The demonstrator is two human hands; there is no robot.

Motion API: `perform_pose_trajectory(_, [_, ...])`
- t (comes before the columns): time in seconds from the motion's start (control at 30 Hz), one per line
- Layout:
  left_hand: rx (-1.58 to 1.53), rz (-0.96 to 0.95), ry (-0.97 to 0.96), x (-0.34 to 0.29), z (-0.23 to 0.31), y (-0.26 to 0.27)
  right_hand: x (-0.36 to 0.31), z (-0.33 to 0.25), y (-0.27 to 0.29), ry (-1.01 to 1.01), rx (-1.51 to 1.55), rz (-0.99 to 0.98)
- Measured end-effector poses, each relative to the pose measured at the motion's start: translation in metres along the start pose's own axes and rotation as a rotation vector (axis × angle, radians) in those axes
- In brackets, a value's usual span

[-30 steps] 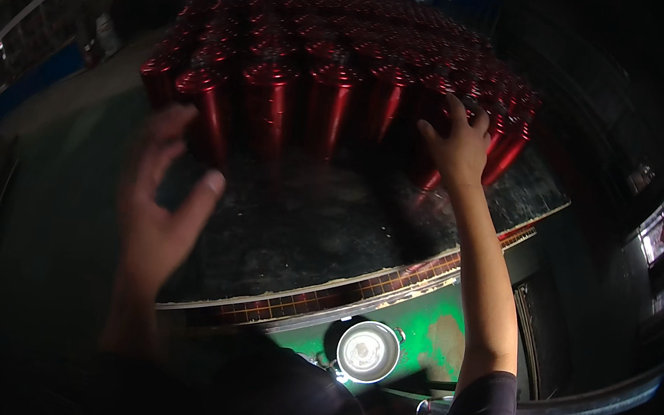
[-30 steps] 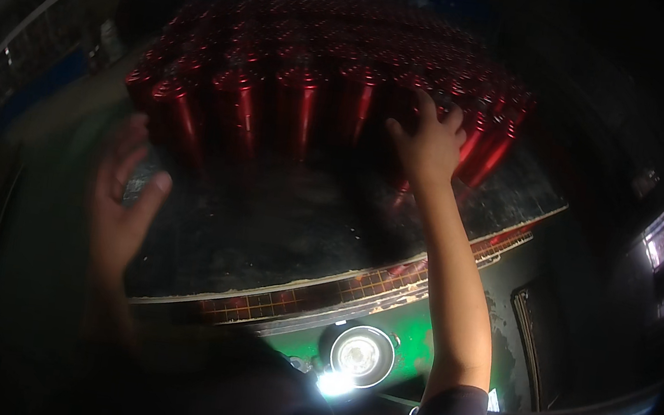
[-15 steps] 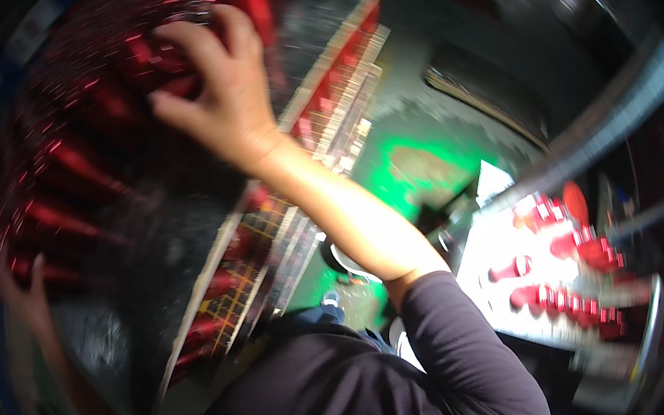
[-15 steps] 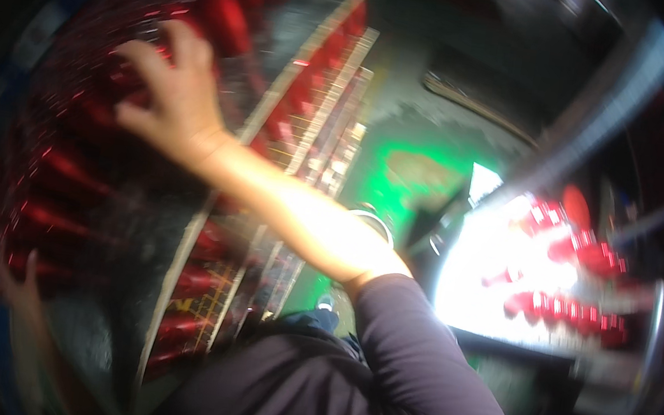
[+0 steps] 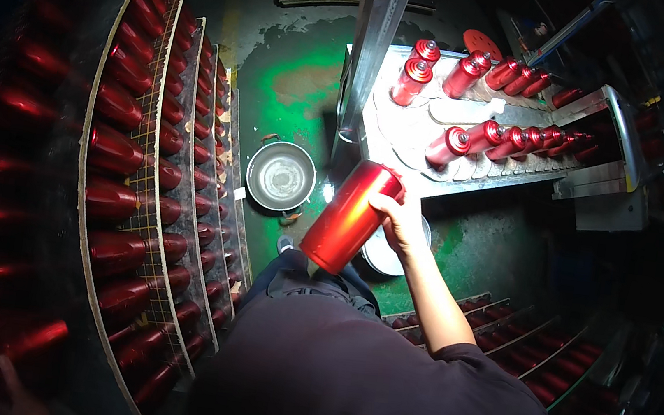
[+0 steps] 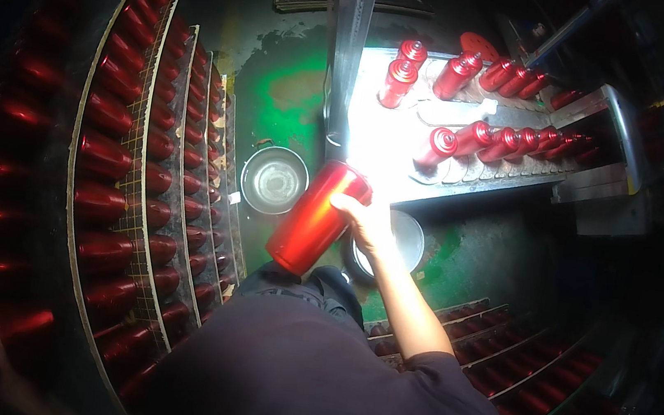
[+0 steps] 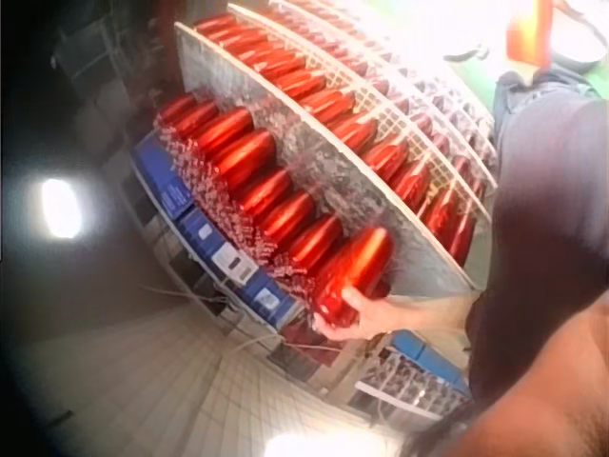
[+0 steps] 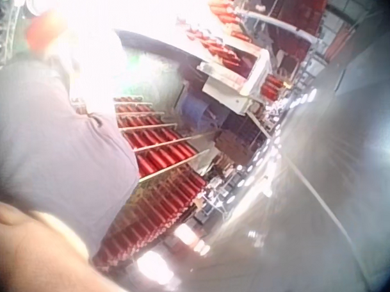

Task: The person repeatedly picks up red metal cans from a wire rack and places them onto a conveyor belt. The person handles the cans one at a time or in pairs, moving them from the rack to the belt in a continuous loop.

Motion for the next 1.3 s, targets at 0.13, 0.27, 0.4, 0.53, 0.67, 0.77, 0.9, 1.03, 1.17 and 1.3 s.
perform_pose_trajectory(0.13, [-0.976, -0.711, 0.291, -0.08, 0.06, -0.137, -0.046, 0.036, 0.137, -0.147, 0.334, 0.19])
perform_pose_trajectory(0.27, [-1.47, -1.4, 0.826, -0.206, 0.128, -0.31, -0.11, 0.103, 0.245, -0.357, 0.588, 0.606])
perform_pose_trajectory(0.4, [-1.412, -1.921, 1.265, -0.331, 0.15, -0.405, -0.15, 0.141, 0.291, -0.35, 0.754, 0.759])
perform_pose_trajectory(0.53, [-1.381, -2.295, 1.578, -0.404, 0.153, -0.448, -0.156, 0.132, 0.271, -0.383, 1.536, 0.596])
perform_pose_trajectory(0.67, [-1.486, -2.128, 2.127, -0.414, 0.141, -0.49, -0.151, 0.112, 0.263, -0.252, 1.616, 0.576])
perform_pose_trajectory(0.77, [-1.26, -1.924, 2.178, -0.403, 0.116, -0.538, -0.141, 0.113, 0.245, -0.167, 1.561, 0.586])
perform_pose_trajectory(0.9, [-1.153, -2.012, 2.268, -0.396, 0.11, -0.565, -0.129, 0.105, 0.232, -0.027, 1.425, 0.542])
perform_pose_trajectory(1.03, [-1.082, -1.915, 2.266, -0.398, 0.105, -0.579, -0.122, 0.102, 0.232, -0.042, 1.451, 0.579])
perform_pose_trajectory(1.17, [-0.99, -1.877, 2.444, -0.406, 0.11, -0.572, -0.113, 0.097, 0.245, -0.045, 1.446, 0.606])
perform_pose_trajectory(1.3, [-0.981, -1.958, 2.536, -0.416, 0.117, -0.559, -0.1, 0.079, 0.291, 0.027, 1.166, 0.784])
Point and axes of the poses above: each hand's wrist, its own x-axis towards the middle knuckle, its own y-axis out of the back of the hand, z = x × y, the point moved 8 cm from there along x, towards the middle knuckle, and after that the axes turned 7 degrees about y, right-handed, at the moved point
